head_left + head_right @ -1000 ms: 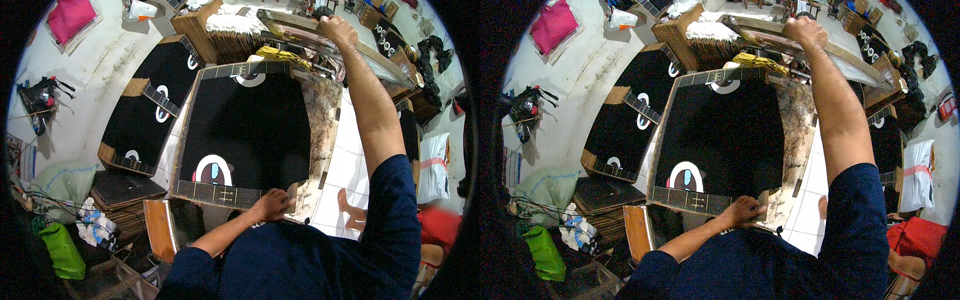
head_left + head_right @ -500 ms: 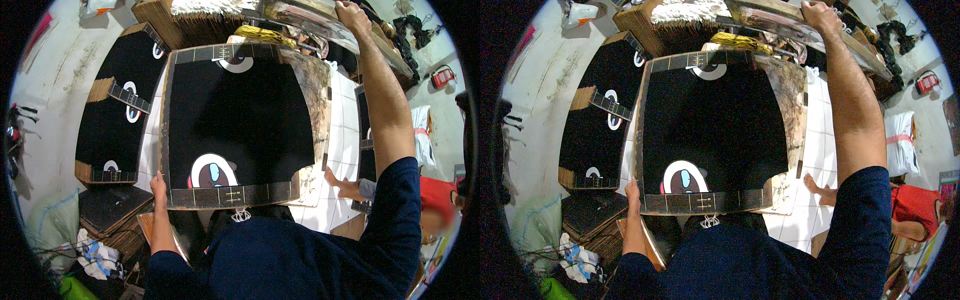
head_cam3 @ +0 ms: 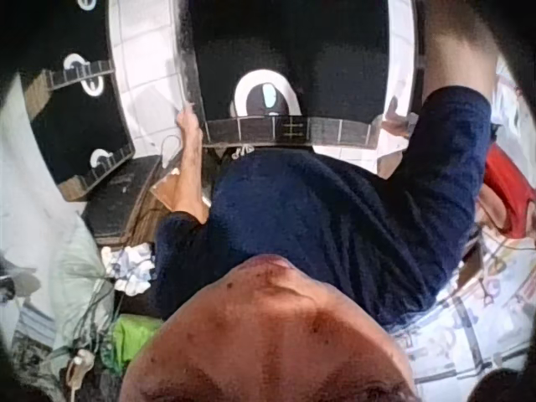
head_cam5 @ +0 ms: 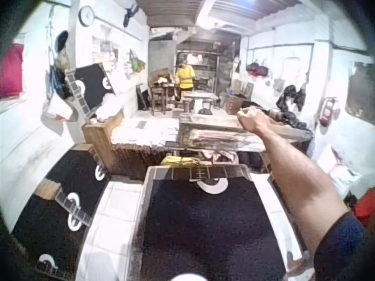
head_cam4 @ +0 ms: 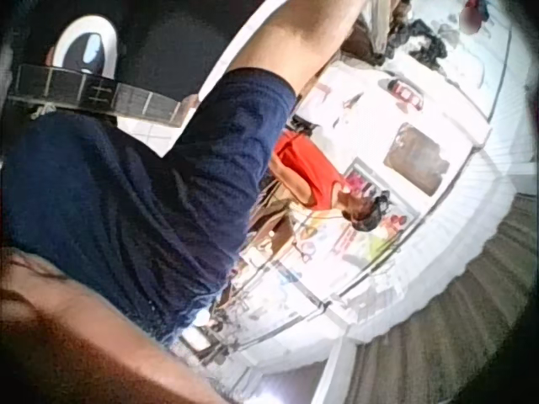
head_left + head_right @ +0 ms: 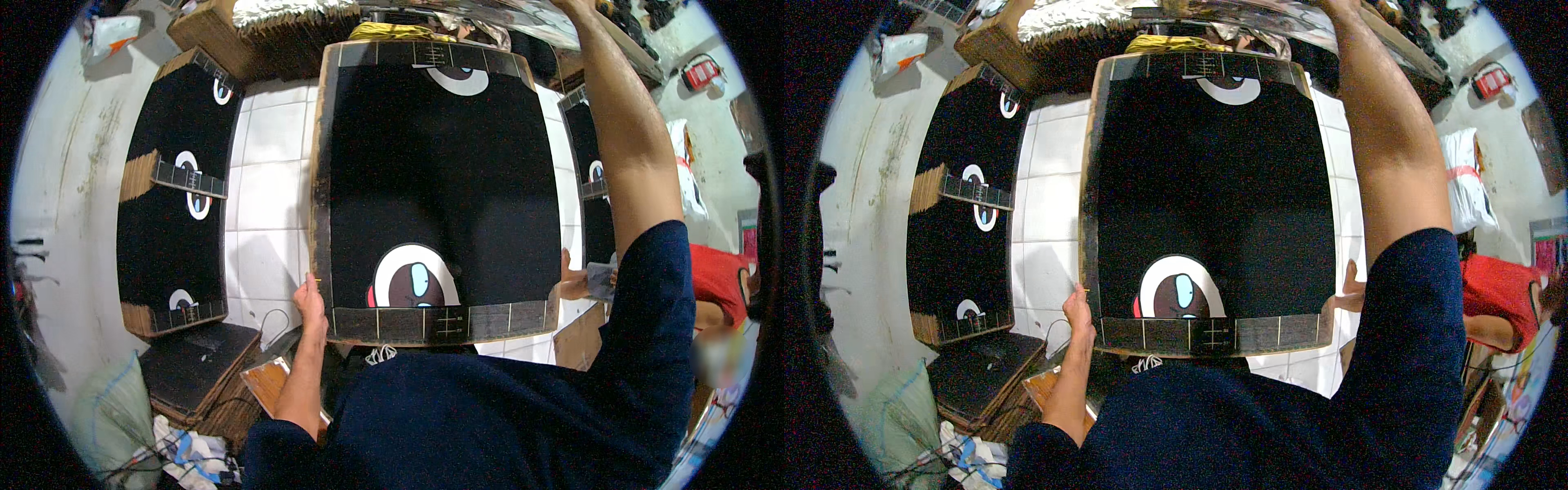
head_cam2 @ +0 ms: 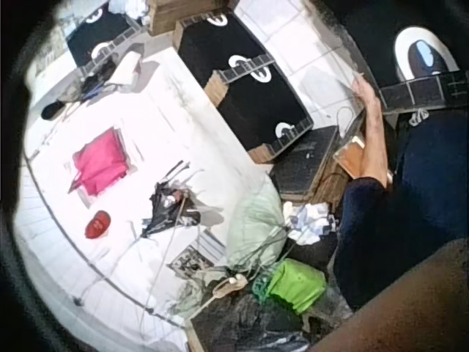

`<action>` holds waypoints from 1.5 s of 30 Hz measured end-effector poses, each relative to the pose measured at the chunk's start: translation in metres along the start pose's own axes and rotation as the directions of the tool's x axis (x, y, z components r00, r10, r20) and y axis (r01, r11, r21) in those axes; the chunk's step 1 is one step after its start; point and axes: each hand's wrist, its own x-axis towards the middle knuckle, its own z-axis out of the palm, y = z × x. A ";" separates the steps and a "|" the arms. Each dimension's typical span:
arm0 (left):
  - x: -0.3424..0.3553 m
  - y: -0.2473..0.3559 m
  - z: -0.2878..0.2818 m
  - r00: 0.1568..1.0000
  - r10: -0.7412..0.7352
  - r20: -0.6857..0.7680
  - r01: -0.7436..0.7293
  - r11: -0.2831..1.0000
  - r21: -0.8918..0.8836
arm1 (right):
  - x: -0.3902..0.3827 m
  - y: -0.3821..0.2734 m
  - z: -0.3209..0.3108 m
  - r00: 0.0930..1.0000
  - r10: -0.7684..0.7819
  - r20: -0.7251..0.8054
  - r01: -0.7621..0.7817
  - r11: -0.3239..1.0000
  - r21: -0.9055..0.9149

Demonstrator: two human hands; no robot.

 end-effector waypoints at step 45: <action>0.012 0.061 0.007 0.996 0.075 0.056 -0.092 0.887 0.453 | 0.073 0.005 -0.013 0.994 0.000 -0.110 0.009 0.997 0.075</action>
